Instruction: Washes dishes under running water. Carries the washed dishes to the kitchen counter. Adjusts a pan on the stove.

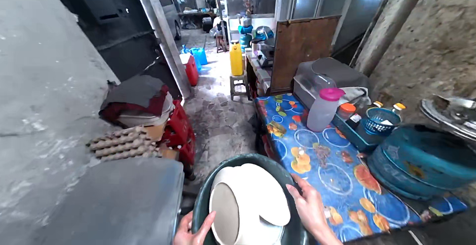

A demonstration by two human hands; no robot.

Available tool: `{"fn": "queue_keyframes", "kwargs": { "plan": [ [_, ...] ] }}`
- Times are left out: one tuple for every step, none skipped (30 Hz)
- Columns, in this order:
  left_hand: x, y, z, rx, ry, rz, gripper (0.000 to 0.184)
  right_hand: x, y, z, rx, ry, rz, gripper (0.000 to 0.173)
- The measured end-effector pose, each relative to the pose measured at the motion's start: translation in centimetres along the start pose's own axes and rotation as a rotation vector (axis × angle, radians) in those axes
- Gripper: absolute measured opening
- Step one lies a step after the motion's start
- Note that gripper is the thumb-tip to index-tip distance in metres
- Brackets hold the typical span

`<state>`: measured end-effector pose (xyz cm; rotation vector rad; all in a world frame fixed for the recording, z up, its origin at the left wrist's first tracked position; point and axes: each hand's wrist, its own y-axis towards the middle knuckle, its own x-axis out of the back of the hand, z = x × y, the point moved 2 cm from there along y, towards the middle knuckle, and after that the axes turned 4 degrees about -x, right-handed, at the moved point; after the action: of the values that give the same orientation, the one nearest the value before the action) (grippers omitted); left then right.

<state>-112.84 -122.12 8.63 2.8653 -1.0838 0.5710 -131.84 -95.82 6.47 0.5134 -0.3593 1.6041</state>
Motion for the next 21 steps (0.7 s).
{"fn": "queue_keyframes", "kwargs": {
  "plan": [
    [-0.4, 1.9, -0.6, 0.004, -0.003, -0.003, 0.057, -0.7, 1.8, 0.6, -0.005, 0.003, 0.001, 0.038],
    [-0.7, 3.8, -1.2, 0.009, 0.001, -0.005, 0.057, -1.5, 3.5, 1.2, -0.003, 0.005, -0.005, 0.037],
    [-1.0, 5.9, -1.7, 0.004, 0.005, -0.009, 0.057, -2.4, 5.3, 1.8, 0.002, 0.007, -0.011, 0.038],
    [-1.2, 7.9, -2.2, -0.002, 0.009, -0.006, 0.057, -3.3, 7.0, 2.5, 0.005, 0.016, -0.012, 0.038],
    [-1.3, 10.0, -2.7, -0.007, 0.010, 0.000, 0.056, -4.3, 8.7, 3.1, 0.006, 0.026, -0.011, 0.038],
    [-1.4, 12.2, -3.2, -0.013, 0.007, 0.008, 0.055, -5.4, 10.4, 3.7, 0.005, 0.031, -0.010, 0.038],
    [-1.6, 14.5, -3.7, -0.024, -0.007, 0.019, 0.054, -6.6, 12.3, 4.2, 0.013, 0.030, -0.013, 0.038],
    [-1.8, 17.0, -3.9, -0.043, -0.017, 0.028, 0.054, -8.0, 14.3, 4.7, 0.025, 0.023, -0.021, 0.038],
    [-2.1, 19.4, -3.9, -0.052, -0.016, 0.033, 0.054, -9.3, 16.1, 5.1, 0.032, 0.017, -0.025, 0.038],
    [-2.4, 21.4, -3.7, -0.049, -0.012, 0.030, 0.054, -10.5, 17.4, 5.3, 0.022, 0.012, -0.022, 0.038],
    [-2.7, 23.6, -3.7, -0.048, -0.011, 0.032, 0.053, -11.8, 18.9, 5.6, 0.011, 0.012, -0.031, 0.038],
    [-2.9, 26.1, -3.9, -0.056, -0.014, 0.041, 0.052, -13.2, 20.4, 6.0, -0.001, 0.017, -0.048, 0.038],
    [-3.1, 28.6, -4.3, -0.067, -0.020, 0.050, 0.051, -14.4, 21.9, 6.3, -0.015, 0.016, -0.062, 0.037],
    [-3.5, 30.9, -4.6, -0.074, -0.025, 0.060, 0.051, -15.4, 23.4, 6.6, -0.031, 0.009, -0.073, 0.037],
    [-3.9, 33.2, -5.1, -0.078, -0.027, 0.072, 0.051, -16.3, 24.9, 6.8, -0.047, 0.005, -0.083, 0.037],
    [-4.2, 35.6, -5.6, -0.085, -0.026, 0.088, 0.051, -17.3, 26.4, 7.1, -0.064, 0.005, -0.094, 0.036],
    [-4.6, 37.8, -6.0, -0.097, -0.024, 0.102, 0.049, -18.1, 27.7, 7.4, -0.081, 0.006, -0.110, 0.036],
    [-5.1, 39.9, -6.6, -0.105, -0.020, 0.115, 0.048, -18.8, 28.9, 7.6, -0.096, 0.008, -0.128, 0.036],
    [-5.7, 41.9, -7.3, -0.111, -0.021, 0.131, 0.047, -19.3, 30.2, 7.9, -0.109, 0.005, -0.148, 0.036],
    [-6.5, 43.9, -8.1, -0.113, -0.024, 0.148, 0.047, -19.7, 31.7, 8.2, -0.125, 0.002, -0.165, 0.037],
    [-7.3, 46.0, -8.9, -0.117, -0.031, 0.162, 0.046, -20.1, 33.2, 8.6, -0.136, -0.002, -0.182, 0.037]
  ]
}}
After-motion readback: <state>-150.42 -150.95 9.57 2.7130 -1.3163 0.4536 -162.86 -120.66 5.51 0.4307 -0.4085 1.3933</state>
